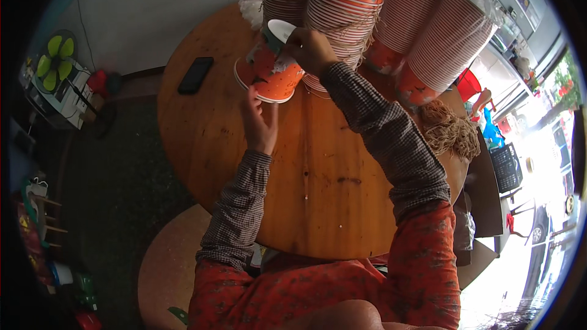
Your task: Attaching string handles to festive paper buckets at a wooden table.
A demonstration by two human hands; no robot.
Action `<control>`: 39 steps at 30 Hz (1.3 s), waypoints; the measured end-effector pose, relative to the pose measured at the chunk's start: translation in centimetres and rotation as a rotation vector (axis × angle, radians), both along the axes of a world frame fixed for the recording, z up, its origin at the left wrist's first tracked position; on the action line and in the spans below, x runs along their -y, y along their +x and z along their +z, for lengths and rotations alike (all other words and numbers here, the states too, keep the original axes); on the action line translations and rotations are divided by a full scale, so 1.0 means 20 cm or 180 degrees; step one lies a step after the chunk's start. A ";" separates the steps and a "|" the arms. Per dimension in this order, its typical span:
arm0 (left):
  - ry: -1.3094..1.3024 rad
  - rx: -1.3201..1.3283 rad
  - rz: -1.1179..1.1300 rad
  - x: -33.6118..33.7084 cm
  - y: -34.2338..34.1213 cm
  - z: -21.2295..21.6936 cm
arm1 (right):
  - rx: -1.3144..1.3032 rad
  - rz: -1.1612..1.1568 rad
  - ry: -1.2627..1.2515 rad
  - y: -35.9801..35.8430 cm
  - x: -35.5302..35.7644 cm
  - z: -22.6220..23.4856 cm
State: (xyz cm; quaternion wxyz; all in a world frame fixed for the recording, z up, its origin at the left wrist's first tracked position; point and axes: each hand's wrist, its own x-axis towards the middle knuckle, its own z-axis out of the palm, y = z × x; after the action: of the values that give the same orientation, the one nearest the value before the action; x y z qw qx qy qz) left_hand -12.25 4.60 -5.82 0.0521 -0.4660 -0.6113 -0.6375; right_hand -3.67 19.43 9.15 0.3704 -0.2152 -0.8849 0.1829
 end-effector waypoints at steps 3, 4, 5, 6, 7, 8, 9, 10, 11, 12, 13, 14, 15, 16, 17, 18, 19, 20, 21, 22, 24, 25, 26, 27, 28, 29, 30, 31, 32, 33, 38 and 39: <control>0.0659 0.1731 -0.0485 0.02 -0.08 -0.03 | -0.0144 -0.0084 -0.0280 0.06 0.06 0.03; 0.0738 0.1928 -0.0750 0.03 -0.11 -0.02 | -0.0309 -0.0080 -0.0551 0.09 0.08 0.03; 0.0514 0.2533 -0.1201 0.05 -0.11 -0.02 | -0.0505 -0.0010 -0.0831 0.11 0.10 0.02; 0.0496 0.2552 -0.1242 0.05 -0.09 0.01 | -0.0498 -0.0058 -0.0830 0.14 0.10 -0.01; 0.0517 0.2868 -0.1306 0.05 -0.06 0.04 | -0.0719 -0.0209 -0.0896 0.17 0.11 -0.05; 0.0533 0.3185 -0.1370 0.03 -0.03 0.05 | -0.0943 -0.0363 -0.0956 0.21 0.12 -0.08; 0.0523 0.3190 -0.1380 0.04 -0.05 0.03 | -0.1203 -0.0338 -0.1044 0.22 0.17 -0.10; 0.0767 0.3226 -0.1526 0.02 -0.09 -0.01 | -0.1305 -0.0355 -0.1163 0.25 0.20 -0.16; 0.1012 0.3257 -0.1675 0.01 -0.13 -0.05 | -0.1413 -0.0373 -0.1279 0.27 0.23 -0.22; 0.1206 0.3311 -0.1962 0.00 -0.13 -0.04 | -0.1427 -0.0501 -0.1354 0.32 0.24 -0.28; 0.1176 0.3288 -0.2090 0.00 -0.15 -0.06 | -0.1597 -0.0466 -0.1514 0.36 0.28 -0.35; 0.1147 0.3259 -0.2217 0.00 -0.18 -0.06 | -0.1772 -0.0424 -0.1670 0.39 0.33 -0.41; 0.0886 0.3386 -0.2041 0.01 -0.19 -0.07 | -0.1864 -0.0286 -0.2018 0.42 0.41 -0.45; 0.0870 0.3377 -0.2092 0.00 -0.17 -0.07 | -0.1686 -0.0426 -0.1825 0.45 0.47 -0.50; 0.0774 0.3502 -0.2074 0.00 -0.15 -0.10 | -0.1501 -0.0553 -0.1653 0.48 0.52 -0.57; 0.0693 0.3611 -0.2023 0.02 -0.15 -0.11 | -0.1366 -0.0611 -0.1397 0.52 0.58 -0.60; 0.0578 0.3527 -0.1998 0.02 -0.12 -0.10 | -0.1237 -0.0697 -0.1126 0.56 0.60 -0.62; 0.0565 0.3504 -0.2020 0.03 -0.10 -0.10 | -0.1180 -0.0699 -0.1366 0.60 0.61 -0.67; 0.0325 0.3535 -0.2118 0.04 -0.08 -0.09 | -0.1203 -0.0707 -0.1367 0.64 0.61 -0.68; 0.0080 0.3562 -0.2208 0.05 -0.06 -0.09 | -0.1313 -0.0673 -0.1547 0.66 0.61 -0.70; 0.0121 0.3344 -0.2520 0.04 -0.02 -0.07 | -0.1444 -0.0644 -0.1753 0.71 0.59 -0.70; 0.0176 0.3139 -0.2830 0.04 0.00 -0.06 | -0.1558 -0.0646 -0.1658 0.72 0.57 -0.68; 0.0136 0.3134 -0.2829 0.03 0.02 -0.07 | -0.1670 -0.0654 -0.1563 0.74 0.55 -0.67; 0.0133 0.3233 -0.2833 0.02 0.02 -0.09 | -0.1697 -0.0669 -0.1590 0.75 0.54 -0.67; 0.0126 0.3335 -0.2839 0.01 0.03 -0.11 | -0.1636 -0.0724 -0.1303 0.75 0.53 -0.68; 0.0080 0.3328 -0.2846 0.00 0.03 -0.12 | -0.1570 -0.0785 -0.1016 0.76 0.52 -0.68; 0.0071 0.3306 -0.2687 0.00 0.00 -0.15 | -0.1593 -0.0800 -0.1046 0.76 0.52 -0.68; 0.0078 0.3275 -0.2508 0.02 -0.06 -0.18 | -0.1584 -0.0775 -0.0619 0.76 0.54 -0.65; 0.0056 0.3259 -0.2479 0.02 -0.18 -0.24 | -0.1573 -0.0747 -0.0190 0.75 0.56 -0.63; 0.0207 0.3439 -0.2286 0.06 -0.35 -0.31 | -0.1736 -0.0741 -0.0497 0.74 0.58 -0.61; 0.0010 0.2964 -0.2317 0.01 -0.15 -0.12 | -0.1251 -0.0581 -0.0532 0.92 0.50 -0.57; -0.0113 0.3041 -0.2745 0.03 -0.13 -0.06 | -0.1140 -0.0421 -0.0272 0.93 0.50 -0.57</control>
State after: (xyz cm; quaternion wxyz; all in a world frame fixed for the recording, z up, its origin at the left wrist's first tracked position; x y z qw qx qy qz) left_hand -14.91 3.90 -7.11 -0.4946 -0.3354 -0.3354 -0.7283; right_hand 14.93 9.46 -2.27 0.5237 -0.2524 -0.7802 0.2310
